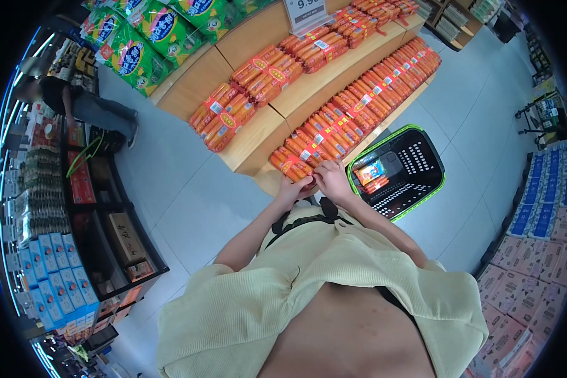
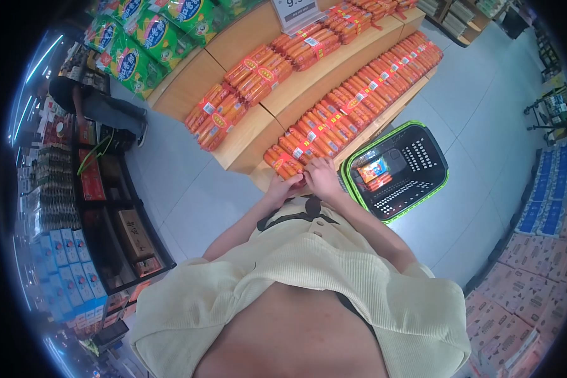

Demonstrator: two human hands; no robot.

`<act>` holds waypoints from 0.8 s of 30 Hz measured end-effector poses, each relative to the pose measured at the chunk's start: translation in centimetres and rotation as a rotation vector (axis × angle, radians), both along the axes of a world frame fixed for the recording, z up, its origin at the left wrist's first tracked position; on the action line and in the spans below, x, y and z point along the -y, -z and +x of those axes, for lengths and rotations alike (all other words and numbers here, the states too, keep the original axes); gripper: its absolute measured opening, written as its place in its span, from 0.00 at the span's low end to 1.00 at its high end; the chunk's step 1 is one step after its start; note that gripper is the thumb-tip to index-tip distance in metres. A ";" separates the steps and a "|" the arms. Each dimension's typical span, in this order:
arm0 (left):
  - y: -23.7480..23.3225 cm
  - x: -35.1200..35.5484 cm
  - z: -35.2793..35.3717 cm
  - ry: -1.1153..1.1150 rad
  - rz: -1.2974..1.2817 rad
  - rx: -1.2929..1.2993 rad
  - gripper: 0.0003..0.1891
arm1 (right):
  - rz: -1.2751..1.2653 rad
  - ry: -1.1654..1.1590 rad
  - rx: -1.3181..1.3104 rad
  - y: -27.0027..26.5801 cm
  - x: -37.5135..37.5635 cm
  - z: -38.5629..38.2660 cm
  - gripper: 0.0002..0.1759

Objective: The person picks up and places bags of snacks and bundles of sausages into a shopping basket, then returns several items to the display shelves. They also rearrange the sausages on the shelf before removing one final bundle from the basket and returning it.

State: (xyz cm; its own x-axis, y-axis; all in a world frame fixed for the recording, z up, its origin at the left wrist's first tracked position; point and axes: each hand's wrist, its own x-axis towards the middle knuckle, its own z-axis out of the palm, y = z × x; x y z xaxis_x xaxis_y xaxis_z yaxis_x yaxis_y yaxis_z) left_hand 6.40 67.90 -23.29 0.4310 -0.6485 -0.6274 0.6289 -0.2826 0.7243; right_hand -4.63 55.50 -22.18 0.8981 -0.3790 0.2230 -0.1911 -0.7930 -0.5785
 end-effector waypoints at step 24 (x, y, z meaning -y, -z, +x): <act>5.1 -0.7 1.3 0.153 0.310 0.805 0.49 | -0.021 0.129 -0.204 3.0 -0.1 1.5 0.10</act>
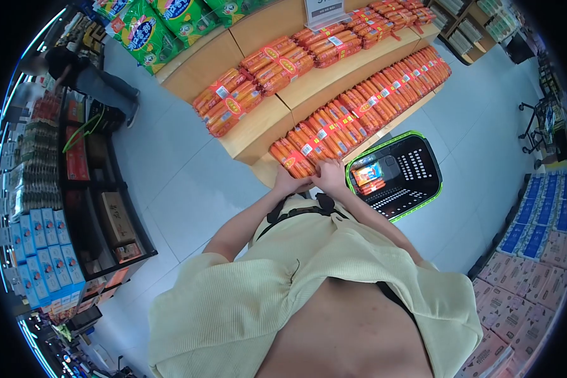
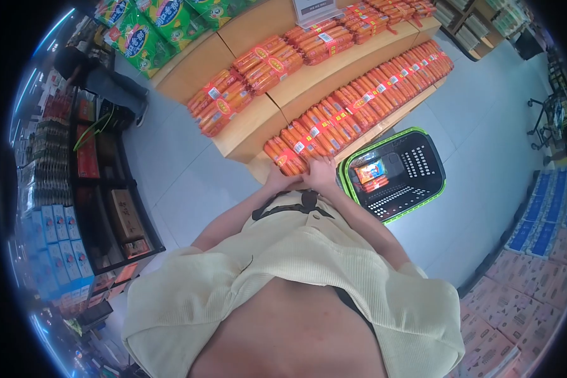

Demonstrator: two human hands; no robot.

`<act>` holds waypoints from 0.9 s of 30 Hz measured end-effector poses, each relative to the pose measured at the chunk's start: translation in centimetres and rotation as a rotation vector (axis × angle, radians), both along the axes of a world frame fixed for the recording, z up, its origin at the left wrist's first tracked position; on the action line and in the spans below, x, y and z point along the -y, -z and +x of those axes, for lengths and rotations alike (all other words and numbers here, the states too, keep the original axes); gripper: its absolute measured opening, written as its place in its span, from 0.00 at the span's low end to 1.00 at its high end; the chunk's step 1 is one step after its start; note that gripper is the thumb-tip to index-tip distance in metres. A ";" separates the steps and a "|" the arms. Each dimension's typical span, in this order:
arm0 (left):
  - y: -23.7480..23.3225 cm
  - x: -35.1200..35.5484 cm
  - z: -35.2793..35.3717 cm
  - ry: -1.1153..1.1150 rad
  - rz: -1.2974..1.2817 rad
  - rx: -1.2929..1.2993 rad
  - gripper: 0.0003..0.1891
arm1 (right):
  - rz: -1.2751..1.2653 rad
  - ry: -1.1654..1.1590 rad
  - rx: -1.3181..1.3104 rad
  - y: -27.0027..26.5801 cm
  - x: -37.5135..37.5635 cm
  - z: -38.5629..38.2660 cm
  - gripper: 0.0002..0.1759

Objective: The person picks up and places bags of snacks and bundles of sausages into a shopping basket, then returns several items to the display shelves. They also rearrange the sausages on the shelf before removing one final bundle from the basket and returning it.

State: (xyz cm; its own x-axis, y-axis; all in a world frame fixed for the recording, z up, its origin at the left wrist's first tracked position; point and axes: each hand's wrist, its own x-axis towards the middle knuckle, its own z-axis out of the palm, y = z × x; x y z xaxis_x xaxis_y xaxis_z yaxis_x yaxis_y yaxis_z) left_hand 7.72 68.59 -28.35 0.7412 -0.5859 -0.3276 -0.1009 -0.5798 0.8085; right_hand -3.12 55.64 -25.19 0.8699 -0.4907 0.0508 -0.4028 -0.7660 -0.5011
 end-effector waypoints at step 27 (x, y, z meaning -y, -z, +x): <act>6.6 1.6 3.4 -0.262 -0.143 -0.412 0.30 | 0.119 -0.103 -0.250 -0.9 0.4 0.7 0.13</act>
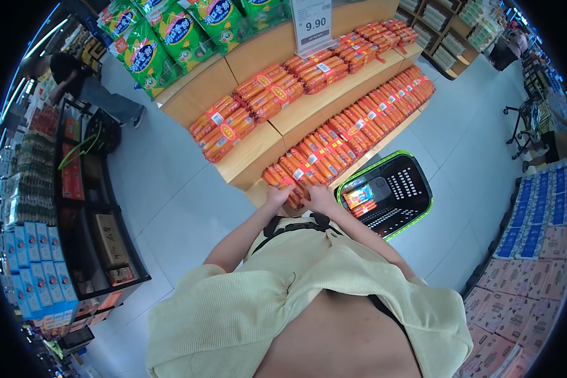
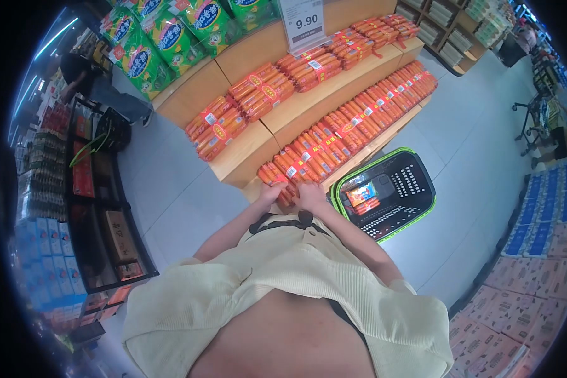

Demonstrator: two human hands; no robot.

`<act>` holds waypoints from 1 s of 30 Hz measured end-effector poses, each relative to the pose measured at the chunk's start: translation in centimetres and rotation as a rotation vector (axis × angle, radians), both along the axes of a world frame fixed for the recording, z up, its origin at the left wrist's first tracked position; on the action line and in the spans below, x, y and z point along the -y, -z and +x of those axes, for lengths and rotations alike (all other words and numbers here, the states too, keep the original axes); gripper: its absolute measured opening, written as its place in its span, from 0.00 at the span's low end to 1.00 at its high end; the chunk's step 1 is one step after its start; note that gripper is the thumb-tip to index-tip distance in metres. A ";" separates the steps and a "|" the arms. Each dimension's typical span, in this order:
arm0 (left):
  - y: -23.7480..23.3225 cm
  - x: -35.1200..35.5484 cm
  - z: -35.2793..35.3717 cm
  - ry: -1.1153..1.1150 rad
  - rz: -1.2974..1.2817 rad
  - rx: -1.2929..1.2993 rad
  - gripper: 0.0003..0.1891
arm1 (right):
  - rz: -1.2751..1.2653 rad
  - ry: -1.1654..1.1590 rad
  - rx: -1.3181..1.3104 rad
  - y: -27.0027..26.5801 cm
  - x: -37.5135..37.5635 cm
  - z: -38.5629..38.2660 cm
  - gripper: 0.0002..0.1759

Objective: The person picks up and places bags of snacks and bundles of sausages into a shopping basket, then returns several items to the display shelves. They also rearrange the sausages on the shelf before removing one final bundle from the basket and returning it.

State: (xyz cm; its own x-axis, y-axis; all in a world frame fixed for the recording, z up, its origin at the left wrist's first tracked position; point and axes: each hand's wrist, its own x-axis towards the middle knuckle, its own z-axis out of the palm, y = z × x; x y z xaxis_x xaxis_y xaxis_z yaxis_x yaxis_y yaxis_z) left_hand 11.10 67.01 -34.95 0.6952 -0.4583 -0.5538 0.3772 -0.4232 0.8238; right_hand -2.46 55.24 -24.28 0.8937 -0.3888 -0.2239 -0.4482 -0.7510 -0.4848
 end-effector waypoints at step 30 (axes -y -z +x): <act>-0.2 -1.2 -0.8 0.199 0.136 0.314 0.49 | 0.721 -1.393 1.329 -37.8 -6.8 -14.6 0.09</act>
